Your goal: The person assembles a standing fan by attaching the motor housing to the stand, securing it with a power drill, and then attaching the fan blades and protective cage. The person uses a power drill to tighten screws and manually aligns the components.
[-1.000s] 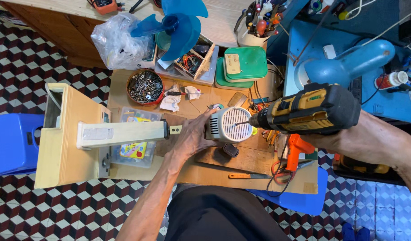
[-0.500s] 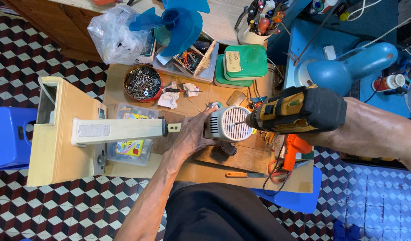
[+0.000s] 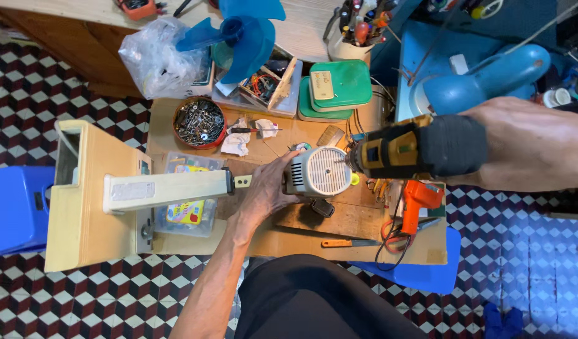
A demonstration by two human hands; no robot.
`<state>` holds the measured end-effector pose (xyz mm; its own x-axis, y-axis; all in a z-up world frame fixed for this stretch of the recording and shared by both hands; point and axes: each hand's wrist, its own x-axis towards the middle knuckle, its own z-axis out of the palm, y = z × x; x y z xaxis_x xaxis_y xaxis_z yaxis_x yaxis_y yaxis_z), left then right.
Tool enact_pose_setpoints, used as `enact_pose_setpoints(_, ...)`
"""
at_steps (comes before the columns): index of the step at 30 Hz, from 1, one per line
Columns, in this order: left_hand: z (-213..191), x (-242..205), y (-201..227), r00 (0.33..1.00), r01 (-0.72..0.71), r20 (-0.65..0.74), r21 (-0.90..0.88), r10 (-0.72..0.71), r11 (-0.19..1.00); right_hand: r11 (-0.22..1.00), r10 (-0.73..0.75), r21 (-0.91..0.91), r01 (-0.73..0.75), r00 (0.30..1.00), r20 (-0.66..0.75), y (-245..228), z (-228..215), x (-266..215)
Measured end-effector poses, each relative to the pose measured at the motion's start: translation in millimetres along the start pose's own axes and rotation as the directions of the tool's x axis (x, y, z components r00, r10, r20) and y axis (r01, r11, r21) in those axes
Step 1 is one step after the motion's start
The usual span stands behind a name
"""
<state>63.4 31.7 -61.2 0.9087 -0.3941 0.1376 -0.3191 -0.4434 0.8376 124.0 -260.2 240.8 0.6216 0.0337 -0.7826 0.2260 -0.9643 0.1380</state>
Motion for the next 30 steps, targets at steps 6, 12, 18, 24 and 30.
enact_pose_setpoints(6, -2.8, -2.5, 9.5, 0.999, 0.002, -0.039, 0.100, 0.002, 0.995, 0.852, -0.059, 0.383, 0.356, 0.793, -0.607, 69.3, 153.3, -49.6)
enact_pose_setpoints(12, 5.7, -11.6, 51.2, 0.974, -0.143, -0.158, 0.131, 0.163, 0.981, 0.017, 0.473, 1.000, 0.010, 0.881, -0.017, 35.3, 349.5, -16.8)
enact_pose_setpoints(18, 12.2, -7.1, 70.7, 0.983, -0.151, -0.055, 0.315, 0.177, 0.937, -0.473, 0.433, 0.824, 0.314, 0.897, -0.093, -32.7, 419.9, 100.4)
enact_pose_setpoints(24, 25.2, -14.0, 71.5, 0.966, -0.151, -0.126, 0.429, 0.225, 0.891, -0.689, 0.435, 0.613, 0.388, 0.897, -0.079, -44.7, 453.5, 197.7)
enact_pose_setpoints(30, 40.0, -23.4, 70.8, 0.956, -0.100, -0.210, 0.427, 0.206, 0.899, -0.789, 0.322, 0.520, 0.327, 0.941, -0.103, -33.9, 470.0, 276.8)
